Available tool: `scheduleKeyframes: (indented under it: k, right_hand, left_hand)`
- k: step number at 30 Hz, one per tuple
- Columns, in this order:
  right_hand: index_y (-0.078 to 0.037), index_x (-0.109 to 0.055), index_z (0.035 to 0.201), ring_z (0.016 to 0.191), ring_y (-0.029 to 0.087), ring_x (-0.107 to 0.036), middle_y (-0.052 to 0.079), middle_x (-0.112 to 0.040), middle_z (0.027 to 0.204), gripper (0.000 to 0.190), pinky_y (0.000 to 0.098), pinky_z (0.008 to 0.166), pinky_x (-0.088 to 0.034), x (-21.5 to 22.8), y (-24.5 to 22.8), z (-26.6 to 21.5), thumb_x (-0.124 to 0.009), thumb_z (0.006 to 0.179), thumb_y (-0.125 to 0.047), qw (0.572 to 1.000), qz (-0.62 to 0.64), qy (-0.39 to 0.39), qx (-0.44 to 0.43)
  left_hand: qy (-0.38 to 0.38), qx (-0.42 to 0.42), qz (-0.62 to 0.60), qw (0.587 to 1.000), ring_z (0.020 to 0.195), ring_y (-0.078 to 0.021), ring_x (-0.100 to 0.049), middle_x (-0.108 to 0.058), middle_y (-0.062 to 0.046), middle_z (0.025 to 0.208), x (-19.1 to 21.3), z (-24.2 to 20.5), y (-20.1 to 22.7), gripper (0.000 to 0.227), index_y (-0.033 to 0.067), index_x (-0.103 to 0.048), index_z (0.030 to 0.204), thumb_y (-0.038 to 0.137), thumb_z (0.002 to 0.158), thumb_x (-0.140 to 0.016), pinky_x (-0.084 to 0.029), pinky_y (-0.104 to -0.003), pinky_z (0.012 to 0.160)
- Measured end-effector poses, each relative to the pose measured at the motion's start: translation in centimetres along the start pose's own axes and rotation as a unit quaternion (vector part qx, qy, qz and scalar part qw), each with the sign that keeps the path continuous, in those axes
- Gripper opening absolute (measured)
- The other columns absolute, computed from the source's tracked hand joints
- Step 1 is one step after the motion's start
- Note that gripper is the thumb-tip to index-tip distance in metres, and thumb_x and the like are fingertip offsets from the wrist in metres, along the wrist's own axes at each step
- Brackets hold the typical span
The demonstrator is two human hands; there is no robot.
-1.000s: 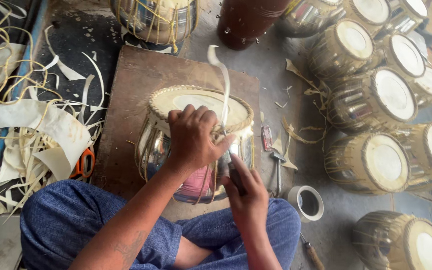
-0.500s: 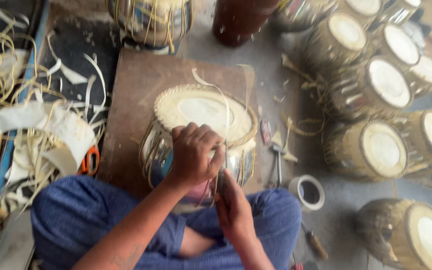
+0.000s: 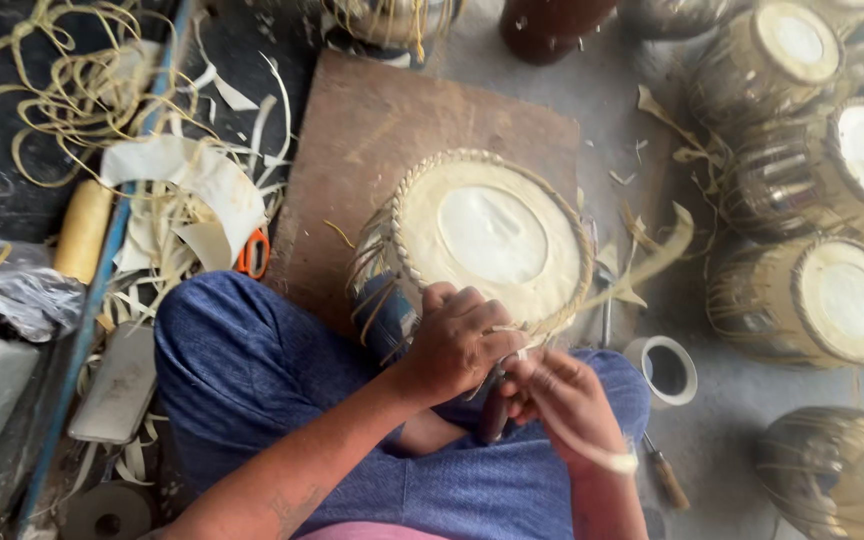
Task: The person threads and weaves leather strips around the rim of a drum using a metal tool.
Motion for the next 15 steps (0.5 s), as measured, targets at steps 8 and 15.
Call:
scheduleKeyframes:
  k: [8,15]
  right_hand:
    - [0.005,-0.077,0.096,0.076,0.021,-0.062,0.012,-0.068,0.085,0.022,0.0332,0.063,-0.046,2.3,-6.6,-11.4,-0.065,0.096,-0.013,0.965,-0.074,-0.056,0.246]
    - [-0.005,-0.072,0.089,0.087,0.021,-0.060,0.007,-0.067,0.092,0.016,0.0368,0.078,-0.046,0.5,-9.5,-9.8,-0.071,0.095,-0.020,0.904,-0.018,-0.111,0.412]
  left_hand:
    - [-0.007,0.043,0.001,0.999,0.085,-0.0291,-0.056,-0.057,-0.005,0.081,-0.4,-0.6,-1.9,0.004,0.0155,-0.068,0.091,0.017,0.090,-0.071,-0.038,-0.047,0.083]
    - [0.042,0.069,0.028,0.996,0.089,-0.0312,-0.060,-0.065,-0.009,0.096,-0.5,-0.5,-3.0,0.027,0.0082,-0.060,0.107,0.019,0.087,-0.073,-0.039,-0.046,0.092]
Point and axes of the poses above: each hand's wrist, its own z-axis towards the middle knuckle, its own x-axis out of the back of the hand, y = z × x, the point moved 8 cm from there along z, towards the middle knuckle
